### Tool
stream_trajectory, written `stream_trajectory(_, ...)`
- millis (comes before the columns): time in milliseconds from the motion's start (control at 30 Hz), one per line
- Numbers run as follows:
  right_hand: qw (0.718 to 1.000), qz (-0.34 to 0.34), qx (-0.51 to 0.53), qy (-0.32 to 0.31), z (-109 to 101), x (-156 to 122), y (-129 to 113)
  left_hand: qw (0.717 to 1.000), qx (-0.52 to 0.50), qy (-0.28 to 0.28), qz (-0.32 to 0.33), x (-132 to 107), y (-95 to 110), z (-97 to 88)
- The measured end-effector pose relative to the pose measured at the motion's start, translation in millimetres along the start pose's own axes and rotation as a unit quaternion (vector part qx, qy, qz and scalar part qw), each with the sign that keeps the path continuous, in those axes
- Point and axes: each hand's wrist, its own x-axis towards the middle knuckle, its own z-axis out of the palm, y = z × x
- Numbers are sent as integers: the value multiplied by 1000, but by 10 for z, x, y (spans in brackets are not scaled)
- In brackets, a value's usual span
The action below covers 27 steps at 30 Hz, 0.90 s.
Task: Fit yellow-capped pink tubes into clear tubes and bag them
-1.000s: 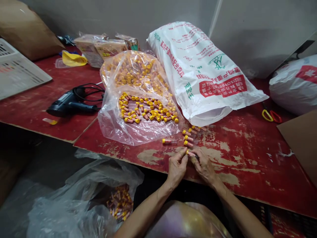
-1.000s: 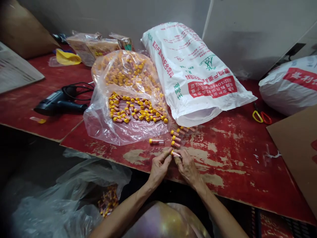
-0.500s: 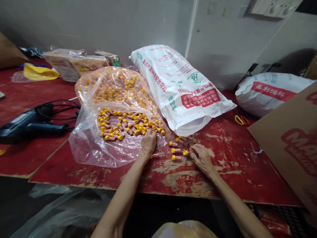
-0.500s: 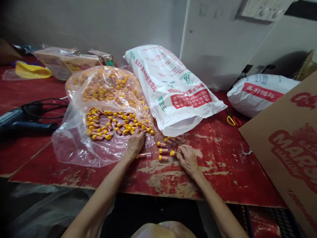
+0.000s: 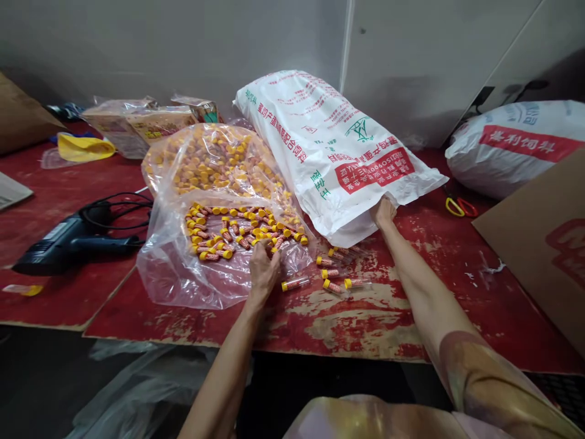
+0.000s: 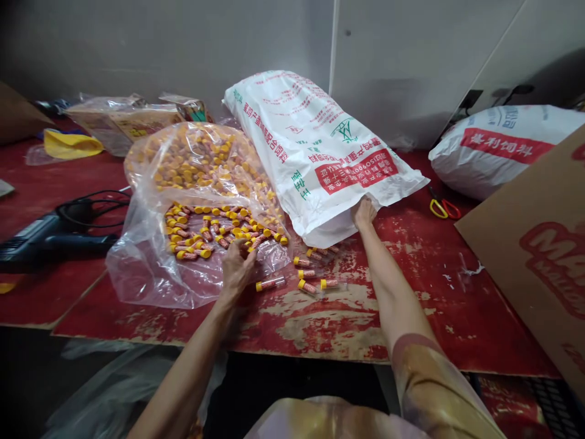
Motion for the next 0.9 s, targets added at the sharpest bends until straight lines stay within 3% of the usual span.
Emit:
stream_trajectory(100, 999, 22, 28, -24, -57, -138, 31, 976, -200, 23, -84, -226, 122, -140)
stream_trajectory(233, 983, -48, 157, -84, -297, -852, 49, 903, -386, -47, -183, -614, 393, -190)
stream_trajectory(300, 949, -123, 236, -168, -453, -1318, 33, 877, -431, -85, -196, -787, 552, -146)
stream_trajectory(400, 915, -239, 223, -235, -632, -1867, -24, 848, -476, -125, -197, -975, 765, -54)
stream_trajectory(500, 893, -311, 217, -244, -686, -2116, -96, 818, -510, -152, -217, -1085, 871, 0)
stream_trajectory(600, 885, -336, 218, -237, -669, -2182, -176, 832, -490, -137, -219, -1144, 868, -18)
stream_trajectory(733, 906, -296, 226, -200, -630, -2206, -260, 846, -475, -104, -217, -1180, 838, -103)
stream_trajectory(833, 916, -160, 321, -181, -571, -2226, -256, 830, -492, -103, -241, -1213, 841, -128)
stream_trajectory(900, 892, -69, 411, -176, -517, -2259, -242, 812, -511, -109, -260, -1249, 851, -104)
